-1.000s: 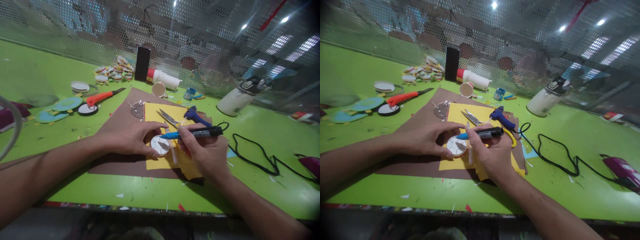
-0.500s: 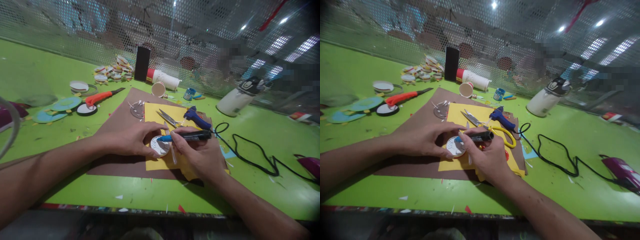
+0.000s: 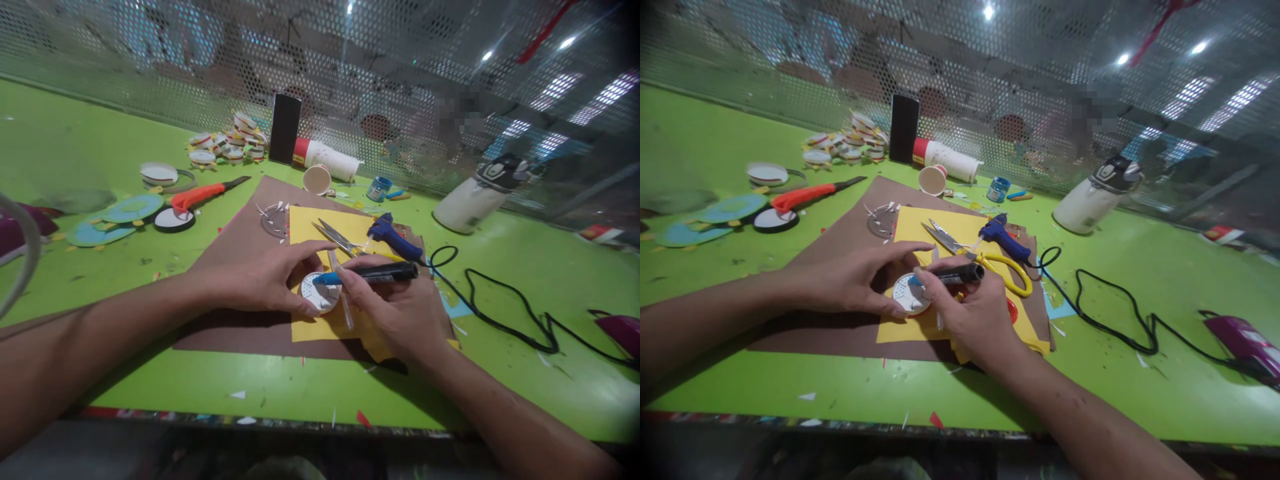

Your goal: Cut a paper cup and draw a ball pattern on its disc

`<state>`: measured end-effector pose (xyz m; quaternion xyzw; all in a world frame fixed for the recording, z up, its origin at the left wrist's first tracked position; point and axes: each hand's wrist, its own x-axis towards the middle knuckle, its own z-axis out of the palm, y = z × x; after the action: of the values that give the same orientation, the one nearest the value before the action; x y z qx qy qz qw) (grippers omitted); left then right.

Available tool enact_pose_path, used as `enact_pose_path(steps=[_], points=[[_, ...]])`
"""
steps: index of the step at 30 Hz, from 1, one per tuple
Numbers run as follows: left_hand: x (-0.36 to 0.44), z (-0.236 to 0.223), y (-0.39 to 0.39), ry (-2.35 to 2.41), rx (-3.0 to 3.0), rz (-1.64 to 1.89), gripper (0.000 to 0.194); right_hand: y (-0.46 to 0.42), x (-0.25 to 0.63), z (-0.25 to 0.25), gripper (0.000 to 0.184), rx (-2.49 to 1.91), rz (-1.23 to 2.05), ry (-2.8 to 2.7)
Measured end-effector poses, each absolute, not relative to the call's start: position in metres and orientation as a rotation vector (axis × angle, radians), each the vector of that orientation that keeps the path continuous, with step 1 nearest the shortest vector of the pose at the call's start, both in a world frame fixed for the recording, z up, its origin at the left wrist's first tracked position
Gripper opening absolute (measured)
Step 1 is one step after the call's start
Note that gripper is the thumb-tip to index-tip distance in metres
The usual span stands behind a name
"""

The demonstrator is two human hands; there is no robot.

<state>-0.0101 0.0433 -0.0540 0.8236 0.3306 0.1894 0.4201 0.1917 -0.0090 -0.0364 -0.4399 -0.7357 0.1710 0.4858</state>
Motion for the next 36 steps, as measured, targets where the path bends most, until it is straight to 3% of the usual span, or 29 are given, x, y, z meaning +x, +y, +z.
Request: enact_pose_path(steps=[7,14,28,36], points=[[-0.009,-0.054,0.043,0.807,2.089,0.504,0.088,-0.008,0.19,-0.041,0.001,-1.057,0.423,-1.783],[-0.01,-0.052,0.042,0.774,2.146,0.539,0.079,-0.006,0.187,-0.043,0.01,-1.129,0.601,-1.567],[-0.009,-0.047,0.043,0.696,1.946,0.485,0.087,-0.009,0.191,-0.037,0.015,-1.072,0.581,-1.539],[-0.009,-0.043,0.042,0.68,1.954,0.493,0.081,-0.009,0.191,-0.037,0.017,-1.125,0.606,-1.56]])
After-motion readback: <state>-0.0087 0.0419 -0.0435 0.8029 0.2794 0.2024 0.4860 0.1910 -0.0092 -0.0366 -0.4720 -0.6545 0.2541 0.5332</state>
